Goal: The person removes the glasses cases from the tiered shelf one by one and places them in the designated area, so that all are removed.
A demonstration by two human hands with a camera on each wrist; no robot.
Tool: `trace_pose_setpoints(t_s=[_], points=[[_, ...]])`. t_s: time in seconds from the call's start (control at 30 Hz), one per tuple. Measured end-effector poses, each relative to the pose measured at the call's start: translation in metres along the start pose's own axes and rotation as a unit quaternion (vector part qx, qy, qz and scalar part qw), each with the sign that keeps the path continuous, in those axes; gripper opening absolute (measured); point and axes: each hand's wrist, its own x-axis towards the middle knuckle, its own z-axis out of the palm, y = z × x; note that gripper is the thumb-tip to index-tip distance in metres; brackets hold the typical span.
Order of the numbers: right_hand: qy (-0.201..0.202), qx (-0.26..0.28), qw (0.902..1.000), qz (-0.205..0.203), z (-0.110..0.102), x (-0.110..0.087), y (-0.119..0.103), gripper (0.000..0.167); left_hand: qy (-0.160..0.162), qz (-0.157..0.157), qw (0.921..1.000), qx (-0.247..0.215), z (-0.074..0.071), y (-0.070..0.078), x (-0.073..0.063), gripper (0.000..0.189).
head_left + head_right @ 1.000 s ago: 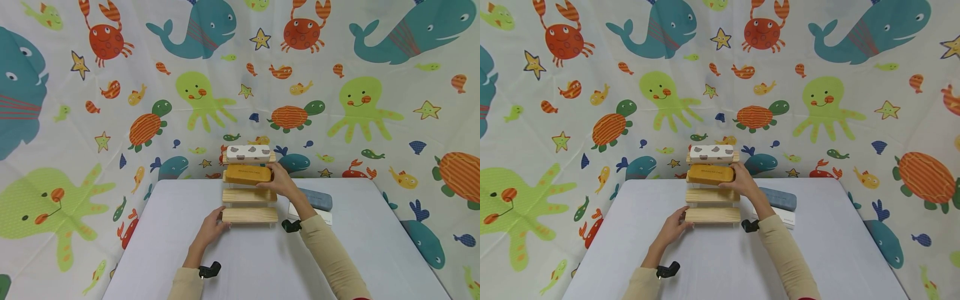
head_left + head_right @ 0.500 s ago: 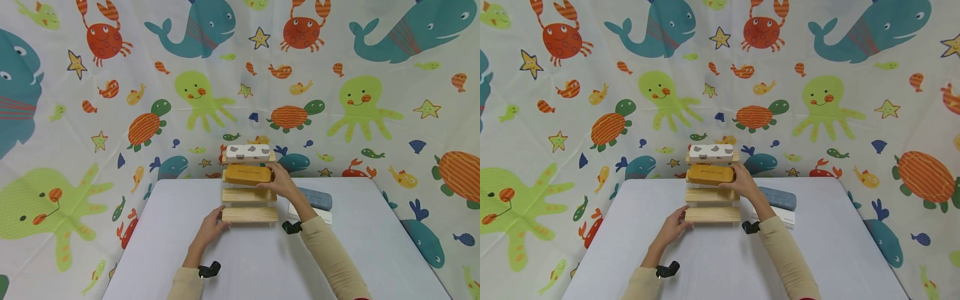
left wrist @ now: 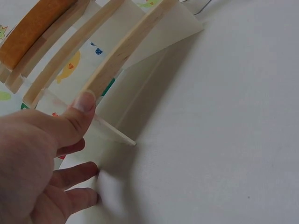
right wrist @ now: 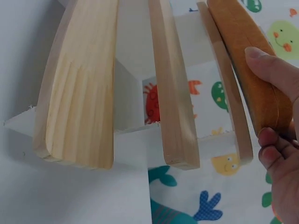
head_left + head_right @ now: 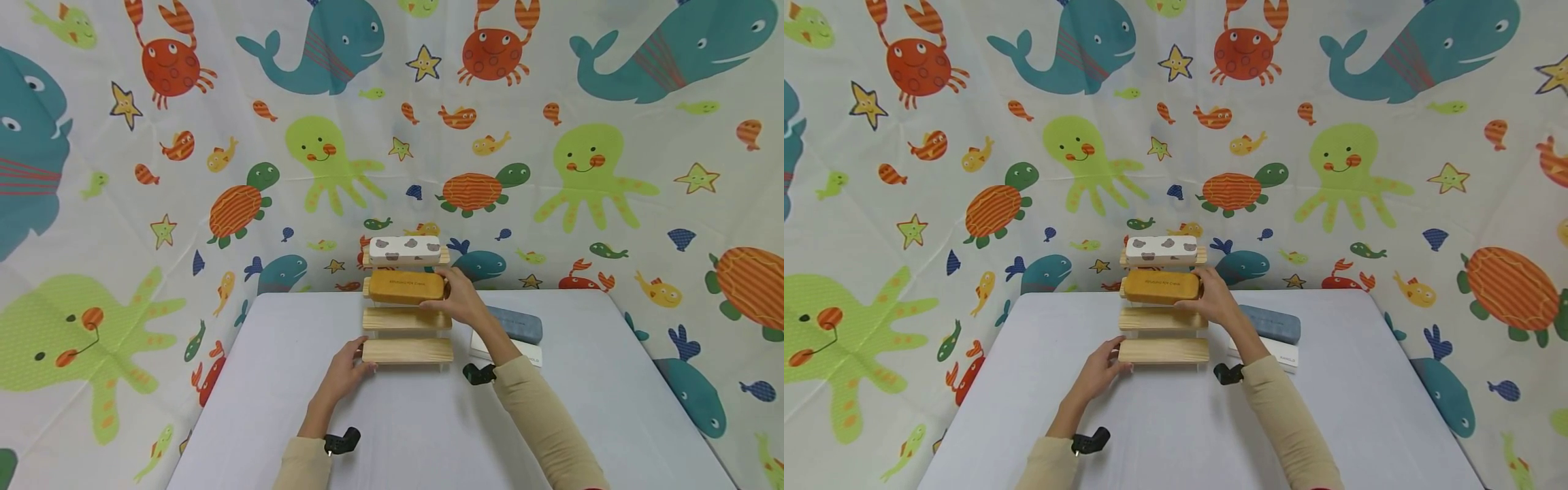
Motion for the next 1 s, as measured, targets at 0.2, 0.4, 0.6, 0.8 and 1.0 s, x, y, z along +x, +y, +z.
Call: trace_pose_setpoints(t_s=[0.2, 0.4, 0.6, 0.8, 1.0], points=[[0.001, 0.001, 1.0000, 0.005, -0.0012, -0.0006, 0.0005, 0.086, 0.001, 0.004, 1.0000, 0.001, 0.0003, -0.0006, 0.0006, 0.065], [0.008, 0.000, 1.0000, 0.004, -0.0032, -0.0033, 0.0012, 0.083, 0.000, -0.006, 1.0000, 0.002, 0.0008, 0.0001, 0.0009, 0.065], [0.017, 0.002, 0.9999, 0.000, -0.0056, -0.0060, 0.0026, 0.083, -0.001, -0.006, 1.0000, 0.005, 0.0012, -0.0006, 0.0010, 0.066], [0.019, 0.001, 0.9998, -0.002, -0.0071, -0.0070, 0.0027, 0.082, -0.002, -0.010, 0.9999, 0.003, 0.0020, -0.0021, 0.0017, 0.066], [0.020, -0.001, 0.9998, -0.009, -0.0100, -0.0093, 0.0026, 0.081, -0.002, -0.007, 1.0000, 0.004, 0.0020, -0.0025, 0.0019, 0.066]])
